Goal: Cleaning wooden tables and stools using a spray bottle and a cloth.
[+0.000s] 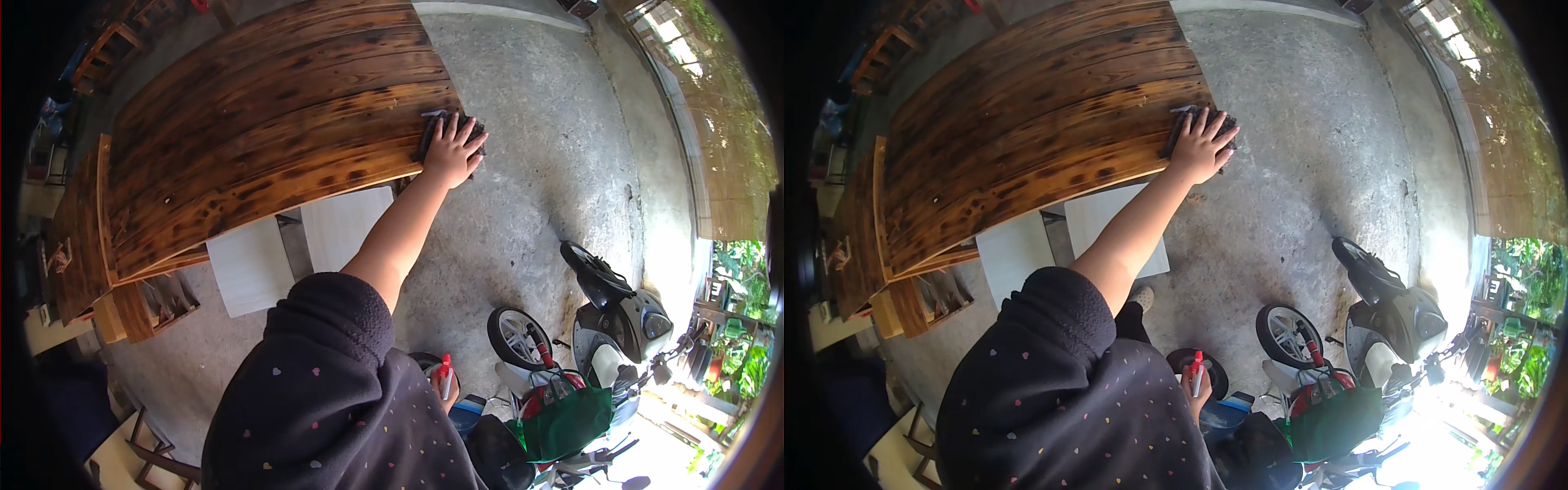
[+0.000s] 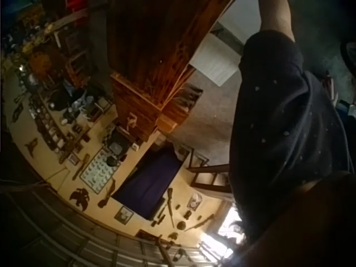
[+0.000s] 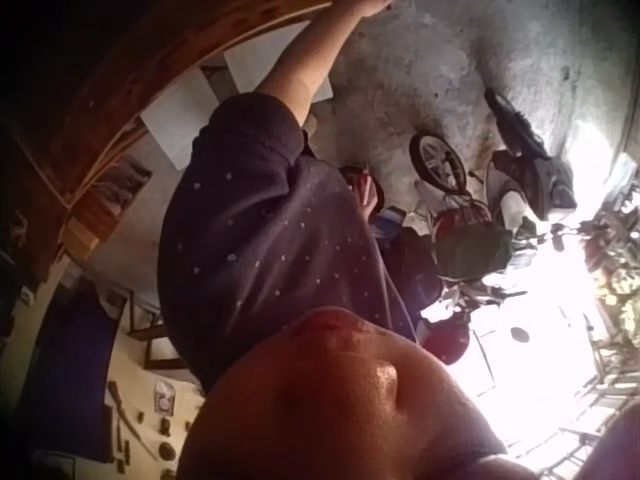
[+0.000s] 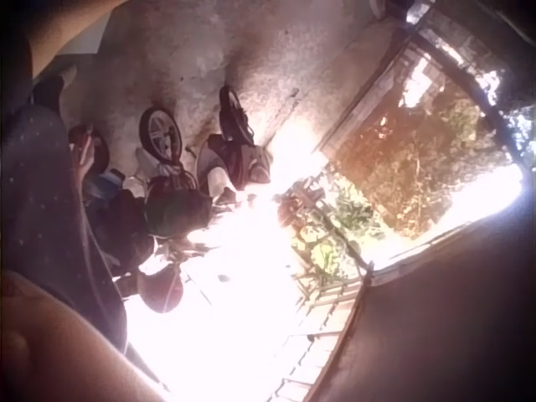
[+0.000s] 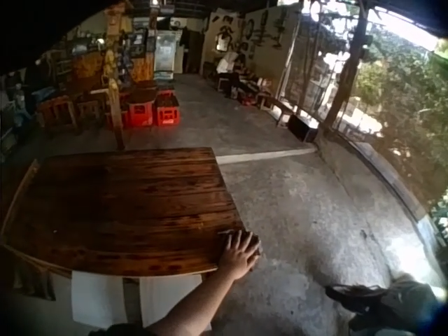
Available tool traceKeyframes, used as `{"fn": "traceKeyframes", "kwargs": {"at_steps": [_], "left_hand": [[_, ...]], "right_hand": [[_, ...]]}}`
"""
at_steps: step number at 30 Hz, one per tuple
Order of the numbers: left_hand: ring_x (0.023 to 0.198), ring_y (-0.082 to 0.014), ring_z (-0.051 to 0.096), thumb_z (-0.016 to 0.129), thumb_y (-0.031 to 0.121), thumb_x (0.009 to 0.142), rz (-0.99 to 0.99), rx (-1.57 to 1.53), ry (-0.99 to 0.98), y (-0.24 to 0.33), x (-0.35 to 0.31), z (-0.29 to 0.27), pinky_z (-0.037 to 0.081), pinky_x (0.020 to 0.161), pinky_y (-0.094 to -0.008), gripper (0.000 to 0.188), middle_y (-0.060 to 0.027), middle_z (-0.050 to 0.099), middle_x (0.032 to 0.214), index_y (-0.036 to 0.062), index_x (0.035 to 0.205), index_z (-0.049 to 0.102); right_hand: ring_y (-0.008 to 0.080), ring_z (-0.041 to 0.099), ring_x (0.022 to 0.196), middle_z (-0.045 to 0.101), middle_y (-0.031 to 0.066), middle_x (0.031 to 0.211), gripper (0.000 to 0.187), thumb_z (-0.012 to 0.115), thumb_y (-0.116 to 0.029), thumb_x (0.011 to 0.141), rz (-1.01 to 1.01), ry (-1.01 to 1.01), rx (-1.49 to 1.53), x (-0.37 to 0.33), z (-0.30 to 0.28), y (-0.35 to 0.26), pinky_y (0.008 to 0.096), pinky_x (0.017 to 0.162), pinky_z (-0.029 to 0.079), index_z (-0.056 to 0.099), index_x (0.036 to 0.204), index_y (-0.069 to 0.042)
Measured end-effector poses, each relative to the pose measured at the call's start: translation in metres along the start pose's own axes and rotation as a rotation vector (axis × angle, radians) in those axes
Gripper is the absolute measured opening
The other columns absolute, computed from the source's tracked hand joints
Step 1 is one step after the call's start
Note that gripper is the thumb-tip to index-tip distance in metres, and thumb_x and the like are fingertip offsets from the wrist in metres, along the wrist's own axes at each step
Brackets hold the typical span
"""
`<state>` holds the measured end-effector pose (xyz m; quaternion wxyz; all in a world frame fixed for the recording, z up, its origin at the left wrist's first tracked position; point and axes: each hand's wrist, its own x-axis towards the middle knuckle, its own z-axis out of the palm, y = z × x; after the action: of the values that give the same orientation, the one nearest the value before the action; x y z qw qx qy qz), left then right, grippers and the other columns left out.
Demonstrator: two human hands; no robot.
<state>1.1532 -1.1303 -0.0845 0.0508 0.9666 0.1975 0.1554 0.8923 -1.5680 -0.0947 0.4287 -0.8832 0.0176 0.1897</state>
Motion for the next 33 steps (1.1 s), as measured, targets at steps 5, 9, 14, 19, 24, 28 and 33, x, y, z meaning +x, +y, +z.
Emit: {"fn": "traceKeyframes", "kwargs": {"at_steps": [5,9,14,19,24,28,33], "left_hand": [[0.143,-0.0375,0.023,0.036,0.056,0.096,0.085,0.035,0.04,-0.04,-0.043,-0.015,0.015,0.115,-0.0559,0.057,-0.0073,0.025,0.157,0.0319,0.148,0.032],[0.144,-0.0318,0.023,0.045,0.07,0.085,0.002,0.092,-0.096,-0.092,-0.112,-0.066,0.017,0.117,-0.0522,0.081,-0.0062,0.024,0.157,0.0277,0.151,0.026],[0.142,-0.032,0.027,0.061,0.052,0.085,-0.056,0.083,-0.078,-0.14,-0.199,-0.101,0.023,0.114,-0.0528,0.076,-0.0045,0.026,0.156,0.0273,0.15,0.03],[0.141,-0.0311,0.031,0.061,0.045,0.088,-0.124,0.037,-0.051,-0.138,-0.277,-0.12,0.026,0.112,-0.0534,0.062,-0.0023,0.035,0.153,0.0295,0.144,0.04],[0.124,-0.0307,0.052,0.062,0.034,0.091,-0.463,-0.613,-0.314,-0.126,-0.37,-0.154,0.039,0.104,-0.041,0.048,-0.0099,0.056,0.135,0.0166,0.135,0.051],[0.112,-0.022,0.059,0.054,0.038,0.097,-0.953,-1.065,-0.124,-0.155,-0.497,-0.127,0.042,0.099,-0.0321,0.05,-0.0127,0.062,0.121,0.0016,0.13,0.052],[0.118,-0.0213,0.054,0.051,0.046,0.097,-1.4,-1.099,0.184,-0.201,-0.628,-0.177,0.04,0.102,-0.0327,0.06,-0.0147,0.058,0.127,-0.0021,0.132,0.05]], "right_hand": [[0.0181,0.057,0.061,0.059,0.011,0.069,0.017,0.069,-0.019,0.083,-0.063,-0.048,-0.12,0.022,-0.013,-0.027,0.0334,0.059,0.046,0.061,0.085,-0.004],[0.0344,0.063,0.067,0.061,0.0173,0.072,0.018,0.068,-0.019,0.083,-0.143,-0.04,-0.157,0.04,-0.005,-0.029,0.0406,0.06,0.047,0.06,0.084,-0.003],[0.0417,0.061,0.078,0.062,0.02,0.078,0.02,0.068,-0.02,0.082,-0.264,-0.18,-0.168,0.052,0.028,-0.055,0.0467,0.067,0.048,0.058,0.083,-0.003],[0.0411,0.061,0.077,0.064,0.0186,0.08,0.018,0.068,-0.021,0.082,-0.443,-0.36,-0.217,0.045,0.073,-0.082,0.0468,0.068,0.048,0.062,0.088,-0.005],[0.0388,0.061,0.085,0.065,0.0189,0.085,0.024,0.067,-0.021,0.081,-0.657,-0.652,-0.329,0.005,0.135,-0.121,0.0451,0.075,0.048,0.065,0.098,-0.005],[0.0392,0.059,0.091,0.066,0.0182,0.093,0.03,0.067,-0.022,0.079,-0.892,-0.844,-0.309,-0.049,0.206,-0.127,0.0462,0.086,0.044,0.064,0.103,-0.004],[0.0393,0.059,0.091,0.066,0.0186,0.091,0.026,0.066,-0.021,0.079,-0.984,-0.934,-0.286,-0.114,0.291,-0.128,0.0459,0.084,0.046,0.064,0.099,-0.004]]}}
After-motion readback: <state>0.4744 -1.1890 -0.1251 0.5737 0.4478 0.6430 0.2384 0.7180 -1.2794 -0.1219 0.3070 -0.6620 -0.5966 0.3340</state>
